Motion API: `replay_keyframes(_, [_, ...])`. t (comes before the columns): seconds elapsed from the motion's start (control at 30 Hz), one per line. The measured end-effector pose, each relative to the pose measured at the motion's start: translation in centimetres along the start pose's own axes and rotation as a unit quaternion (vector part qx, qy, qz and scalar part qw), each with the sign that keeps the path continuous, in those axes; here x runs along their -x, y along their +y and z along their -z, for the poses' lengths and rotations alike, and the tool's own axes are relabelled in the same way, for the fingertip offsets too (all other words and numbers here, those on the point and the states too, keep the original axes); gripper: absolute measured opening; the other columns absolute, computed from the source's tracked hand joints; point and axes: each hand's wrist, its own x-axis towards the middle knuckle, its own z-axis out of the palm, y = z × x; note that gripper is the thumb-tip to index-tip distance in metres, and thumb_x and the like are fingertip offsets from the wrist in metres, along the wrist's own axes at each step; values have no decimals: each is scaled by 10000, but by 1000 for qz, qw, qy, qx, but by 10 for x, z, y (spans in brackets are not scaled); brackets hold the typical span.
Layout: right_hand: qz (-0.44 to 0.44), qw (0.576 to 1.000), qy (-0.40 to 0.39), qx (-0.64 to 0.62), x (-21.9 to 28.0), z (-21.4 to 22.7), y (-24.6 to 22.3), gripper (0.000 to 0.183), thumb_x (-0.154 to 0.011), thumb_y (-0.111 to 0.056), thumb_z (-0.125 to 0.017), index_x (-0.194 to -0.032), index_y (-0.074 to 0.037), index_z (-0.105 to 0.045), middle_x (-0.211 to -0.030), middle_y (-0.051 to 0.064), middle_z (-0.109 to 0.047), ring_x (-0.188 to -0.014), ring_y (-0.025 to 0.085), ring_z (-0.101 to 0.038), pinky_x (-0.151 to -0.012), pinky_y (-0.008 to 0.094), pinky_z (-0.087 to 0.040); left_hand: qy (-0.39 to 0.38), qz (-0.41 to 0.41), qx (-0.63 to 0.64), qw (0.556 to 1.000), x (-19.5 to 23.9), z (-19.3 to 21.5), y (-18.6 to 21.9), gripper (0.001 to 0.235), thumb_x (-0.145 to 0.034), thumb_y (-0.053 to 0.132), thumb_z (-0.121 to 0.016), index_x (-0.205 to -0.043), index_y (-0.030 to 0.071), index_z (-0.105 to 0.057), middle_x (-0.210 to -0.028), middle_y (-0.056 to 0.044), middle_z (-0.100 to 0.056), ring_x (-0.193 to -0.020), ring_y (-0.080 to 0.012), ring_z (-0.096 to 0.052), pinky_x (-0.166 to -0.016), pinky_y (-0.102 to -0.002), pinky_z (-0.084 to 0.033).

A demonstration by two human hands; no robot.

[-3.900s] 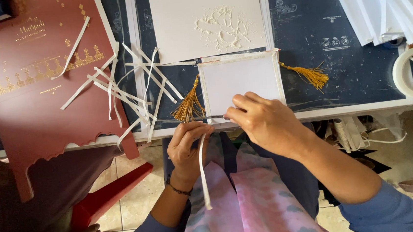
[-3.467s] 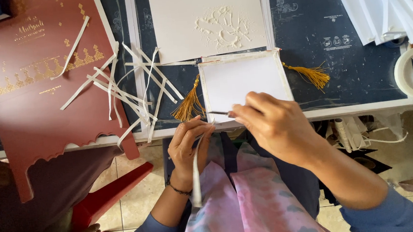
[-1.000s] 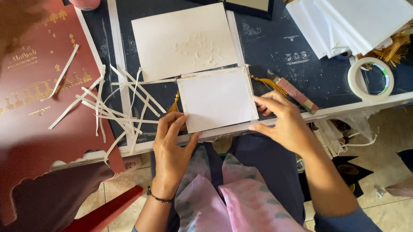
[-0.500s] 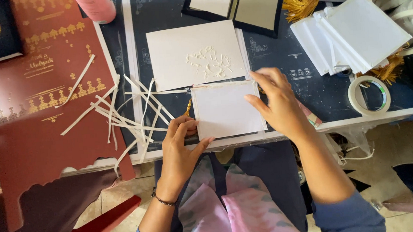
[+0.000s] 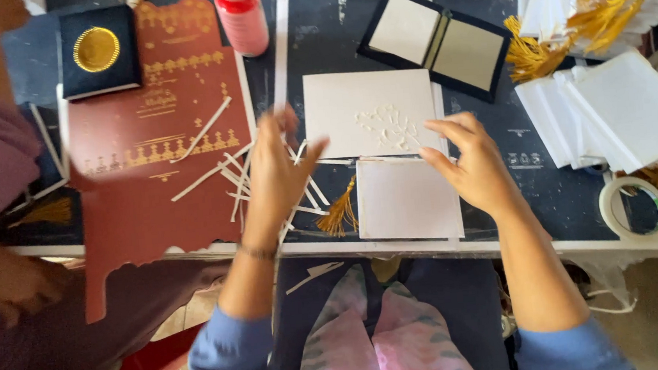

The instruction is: The person applies a white paste to a card using a small brush, then uses a craft knife to trim the edges of the card. They also handle white paper strips and a gold tassel while working at a table.

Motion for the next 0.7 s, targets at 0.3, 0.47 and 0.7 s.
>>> replay_keyframes(0.3, [-74, 975, 151, -145, 94, -3, 30, 220, -1036, -70, -653, -1240, -3, -702, -1166, 144, -650, -1072, 231, -675, -940, 315, -559, 79, 183, -55, 978, -164, -32, -178, 1143, -641, 277, -1091, -1484, 36, -358, -1526, -201, -503, -1434, -378, -482, -1159, -456, -413])
replay_keyframes(0.47, [-73, 964, 193, -168, 107, -18, 29, 232, -1037, -53, -618, -1233, 61, -672, -1206, 184, -606, -1020, 223, -682, -844, 283, -609, 107, 165, 15, 980, -172, -52, -211, 794, -580, 191, -999, -1234, 187, -549, -1168, -40, -709, -1030, -220, -669, -859, -352, -547])
replay_keyframes(0.7, [-51, 974, 192, -112, 103, -25, 30, 206, -998, 10, -615, -1192, 43, -676, -1139, 184, -618, -916, 238, -696, -864, 343, -606, -6, -34, -76, 996, -159, -32, -141, 774, -732, 64, -940, -1380, 100, -518, -1224, -143, -610, -1115, -325, -632, -849, -428, -593])
